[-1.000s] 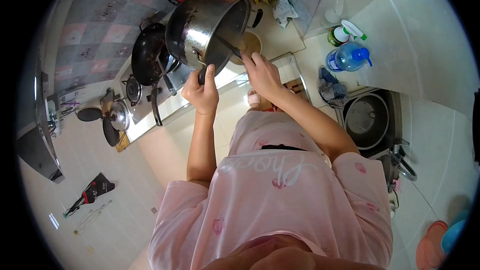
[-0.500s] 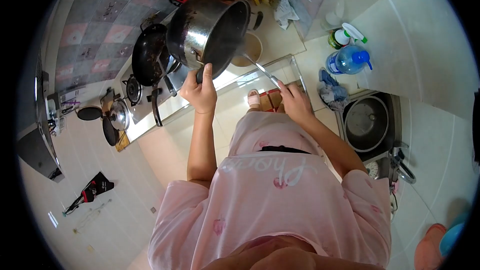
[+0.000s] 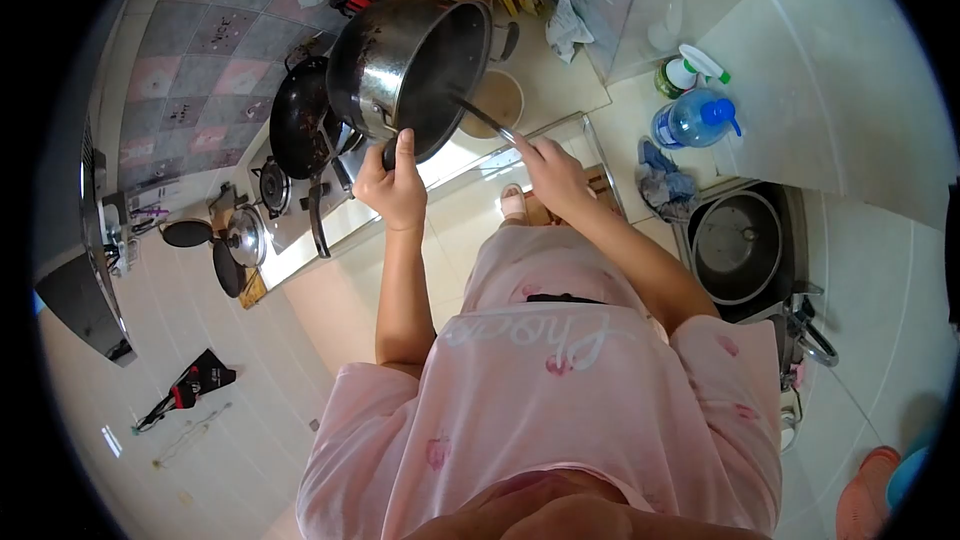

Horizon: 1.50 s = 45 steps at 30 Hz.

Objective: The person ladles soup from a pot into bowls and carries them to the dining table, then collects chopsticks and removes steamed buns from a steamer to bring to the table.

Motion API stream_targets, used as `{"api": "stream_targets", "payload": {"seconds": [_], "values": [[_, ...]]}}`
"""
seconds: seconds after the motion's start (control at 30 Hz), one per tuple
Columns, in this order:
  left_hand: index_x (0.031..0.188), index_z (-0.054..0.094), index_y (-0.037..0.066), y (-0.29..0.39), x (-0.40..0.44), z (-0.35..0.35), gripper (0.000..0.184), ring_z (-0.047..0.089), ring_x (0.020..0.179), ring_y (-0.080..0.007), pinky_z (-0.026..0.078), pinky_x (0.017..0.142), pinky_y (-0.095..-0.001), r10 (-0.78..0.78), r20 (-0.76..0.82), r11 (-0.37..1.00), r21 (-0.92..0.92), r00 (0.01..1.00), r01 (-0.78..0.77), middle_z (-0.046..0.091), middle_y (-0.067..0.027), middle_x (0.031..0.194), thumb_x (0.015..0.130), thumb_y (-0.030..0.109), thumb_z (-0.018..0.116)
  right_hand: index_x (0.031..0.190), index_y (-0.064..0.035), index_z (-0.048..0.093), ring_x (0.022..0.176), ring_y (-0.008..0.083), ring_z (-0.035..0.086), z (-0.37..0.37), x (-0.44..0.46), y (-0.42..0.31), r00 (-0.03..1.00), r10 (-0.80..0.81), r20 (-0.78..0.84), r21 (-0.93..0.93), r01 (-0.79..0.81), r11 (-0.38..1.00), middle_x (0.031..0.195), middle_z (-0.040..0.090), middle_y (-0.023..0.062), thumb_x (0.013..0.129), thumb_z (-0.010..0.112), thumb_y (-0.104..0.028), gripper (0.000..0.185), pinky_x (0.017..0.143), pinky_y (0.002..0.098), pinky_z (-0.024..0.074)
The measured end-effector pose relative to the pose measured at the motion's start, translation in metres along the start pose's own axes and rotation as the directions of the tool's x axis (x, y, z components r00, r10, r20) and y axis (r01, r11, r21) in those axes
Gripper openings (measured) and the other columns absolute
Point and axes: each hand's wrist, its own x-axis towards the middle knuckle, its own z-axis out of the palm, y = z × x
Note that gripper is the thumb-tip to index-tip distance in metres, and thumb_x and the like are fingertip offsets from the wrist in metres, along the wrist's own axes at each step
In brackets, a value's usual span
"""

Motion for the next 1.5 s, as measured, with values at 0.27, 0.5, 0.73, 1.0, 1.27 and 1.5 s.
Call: {"api": "stream_targets", "payload": {"seconds": [0.27, 0.5, 0.73, 1.0, 1.27, 1.5], "values": [[0.068, 0.061, -0.003, -0.006, 0.004, 0.002, 0.030, 0.037, 0.047, -0.0080, 0.031, 0.044, -0.0244, -0.025, -0.032, 0.999, -0.022, 0.999, 0.024, 0.049, -0.0054, 0.050, 0.083, 0.019, 0.076, 0.130, -0.0101, 0.056, 0.077, 0.0310, 0.057, -0.038, -0.098, 0.025, 0.996, 0.093, -0.010, 0.029, -0.093, 0.995, 0.090, 0.054, 0.0125, 0.086, 0.059, -0.010, 0.043, 0.067, 0.0403, 0.0483], [0.069, 0.062, -0.005, -0.008, 0.007, 0.000, 0.032, 0.037, 0.049, -0.0048, 0.031, 0.044, -0.0234, -0.066, -0.065, 0.998, -0.027, 0.996, 0.064, 0.048, -0.0017, 0.049, 0.084, 0.021, 0.075, 0.128, -0.0053, 0.056, 0.075, 0.0328, 0.061, -0.037, -0.081, -0.007, 0.905, 0.425, -0.030, 0.387, -0.381, 0.840, 0.087, 0.064, 0.0201, 0.095, 0.050, -0.016, 0.035, 0.068, 0.0368, 0.0486], [0.071, 0.062, -0.005, -0.004, 0.014, 0.001, 0.033, 0.037, 0.050, -0.0044, 0.029, 0.044, -0.0229, -0.248, -0.113, 0.964, -0.123, 0.962, 0.234, 0.048, 0.0014, 0.052, 0.085, 0.021, 0.074, 0.120, 0.0014, 0.059, 0.075, 0.0288, 0.058, -0.006, -0.057, -0.018, 0.785, 0.594, 0.178, 0.615, -0.560, 0.556, 0.084, 0.062, 0.0176, 0.097, 0.048, -0.018, 0.032, 0.070, 0.0350, 0.0451], [0.074, 0.063, -0.003, 0.003, 0.037, 0.002, 0.029, 0.036, 0.046, -0.0036, 0.025, 0.041, -0.0230, -0.409, -0.083, 0.821, -0.468, 0.909, 0.326, 0.049, 0.0034, 0.053, 0.087, 0.021, 0.072, 0.127, -0.0016, 0.055, 0.054, 0.0032, 0.040, -0.093, -0.094, -0.060, 0.747, 0.535, 0.394, 0.847, -0.521, 0.103, 0.065, 0.046, -0.0033, 0.100, 0.048, -0.013, 0.030, 0.045, 0.0188, 0.0305], [0.062, 0.042, 0.012, -0.023, 0.069, -0.126, 0.041, 0.022, 0.041, -0.0052, 0.015, 0.039, -0.0241, -0.581, 0.254, 0.288, -0.824, 0.773, 0.487, 0.027, 0.0067, 0.050, 0.096, 0.026, 0.059, 0.119, 0.0009, 0.061, 0.055, 0.0073, 0.047, -0.126, -0.008, -0.161, 0.965, 0.262, 0.015, 0.662, -0.206, 0.721, 0.063, 0.055, 0.0011, 0.091, 0.057, -0.009, 0.030, 0.052, 0.0248, 0.0387], [0.066, 0.039, 0.014, -0.072, 0.043, -0.340, 0.043, 0.018, 0.039, -0.0034, 0.015, 0.034, -0.0197, -0.655, 0.315, 0.091, -0.870, 0.687, 0.485, 0.023, 0.0093, 0.050, 0.101, 0.038, 0.047, 0.104, -0.0016, 0.070, 0.057, 0.0044, 0.046, -0.080, 0.012, -0.301, 0.960, 0.041, 0.278, 0.797, -0.254, 0.548, 0.066, 0.054, -0.0020, 0.092, 0.053, -0.006, 0.020, 0.052, 0.0208, 0.0367]]}}
